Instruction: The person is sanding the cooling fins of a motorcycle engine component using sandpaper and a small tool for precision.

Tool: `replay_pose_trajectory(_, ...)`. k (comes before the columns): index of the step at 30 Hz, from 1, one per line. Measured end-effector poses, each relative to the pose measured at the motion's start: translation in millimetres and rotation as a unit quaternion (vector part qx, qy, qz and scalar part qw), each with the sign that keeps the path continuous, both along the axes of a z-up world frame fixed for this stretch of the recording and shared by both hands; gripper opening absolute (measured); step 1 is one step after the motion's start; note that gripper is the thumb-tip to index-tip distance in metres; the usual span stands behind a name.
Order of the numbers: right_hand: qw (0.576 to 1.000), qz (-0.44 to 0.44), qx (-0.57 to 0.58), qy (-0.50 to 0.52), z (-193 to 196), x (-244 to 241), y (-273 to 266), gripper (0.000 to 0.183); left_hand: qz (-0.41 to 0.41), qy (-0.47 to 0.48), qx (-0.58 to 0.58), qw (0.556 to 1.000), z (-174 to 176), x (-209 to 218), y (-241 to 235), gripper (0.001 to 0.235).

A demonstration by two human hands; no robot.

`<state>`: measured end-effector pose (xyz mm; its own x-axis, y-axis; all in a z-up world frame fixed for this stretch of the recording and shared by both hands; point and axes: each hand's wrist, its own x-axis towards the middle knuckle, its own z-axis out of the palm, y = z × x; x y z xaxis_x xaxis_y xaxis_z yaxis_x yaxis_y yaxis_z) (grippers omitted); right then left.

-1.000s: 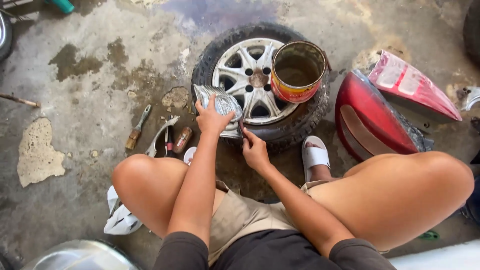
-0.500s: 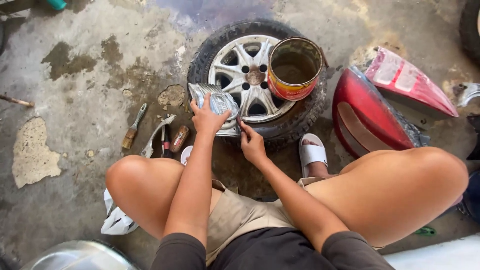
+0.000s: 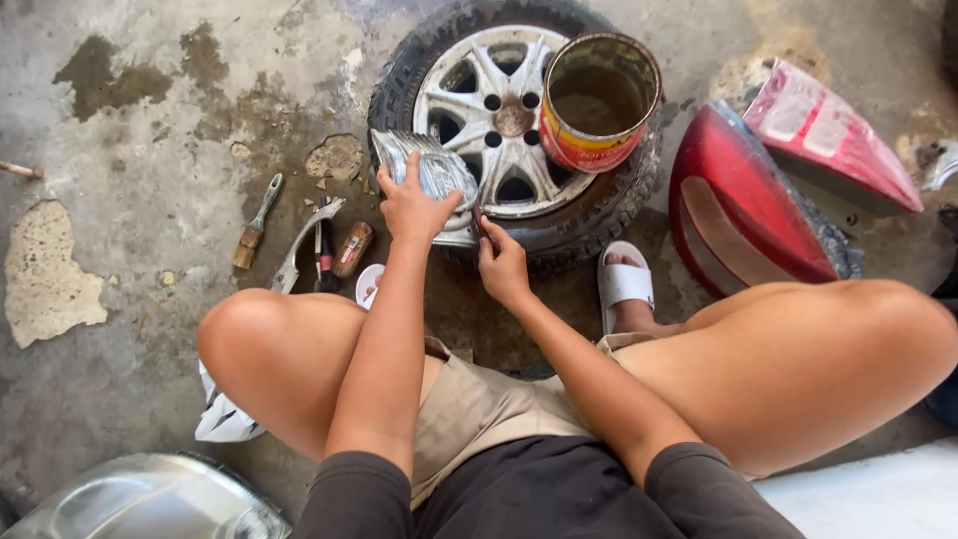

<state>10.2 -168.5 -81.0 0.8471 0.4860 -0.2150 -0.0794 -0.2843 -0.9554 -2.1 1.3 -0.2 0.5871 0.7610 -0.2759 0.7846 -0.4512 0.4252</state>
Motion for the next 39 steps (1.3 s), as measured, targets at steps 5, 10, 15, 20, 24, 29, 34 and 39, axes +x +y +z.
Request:
replay_pose_trajectory(5, 0.999, -0.023, 0.014, -0.035, 23.4, -28.9, -8.8, 0.041, 0.006, -0.015, -0.006, 1.0, -2.0, -1.4, 1.6, 0.092)
replay_pose_trajectory(10, 0.998, 0.038, -0.035, -0.021, 38.9, -0.4, -3.2, 0.042, 0.007, -0.009, 0.007, 1.0, -6.1, -5.2, 5.5, 0.098)
replay_pose_trajectory(15, 0.996, 0.041, -0.06, -0.059, 37.5, -27.7, -9.4, 0.044, 0.042, -0.077, -0.049, 0.995, -41.5, -23.6, 20.7, 0.098)
replay_pose_trajectory(20, 0.979, 0.097, -0.096, -0.151, 9.7, -25.8, -11.9, 0.048, 0.084, -0.138, -0.133, 0.978, -63.8, -37.7, 40.3, 0.096)
replay_pose_trajectory(24, 0.955, 0.104, -0.121, -0.25, -7.8, -23.0, -5.6, 0.05, 0.073, -0.149, -0.164, 0.972, -56.5, -36.3, 37.5, 0.105)
replay_pose_trajectory(29, 0.94, 0.112, -0.104, -0.304, 1.6, -27.1, -19.8, 0.051, 0.072, -0.052, -0.135, 0.987, -61.2, -25.8, 34.4, 0.107)
replay_pose_trajectory(34, 0.942, 0.083, -0.064, -0.32, 11.2, -10.9, -7.4, 0.044, 0.084, -0.028, -0.11, 0.99, -51.9, -7.7, 26.7, 0.111)
replay_pose_trajectory(39, 0.958, 0.107, -0.082, -0.254, -0.4, -22.7, -19.2, 0.051, 0.086, 0.032, -0.182, 0.979, -2.2, -13.6, 13.0, 0.112)
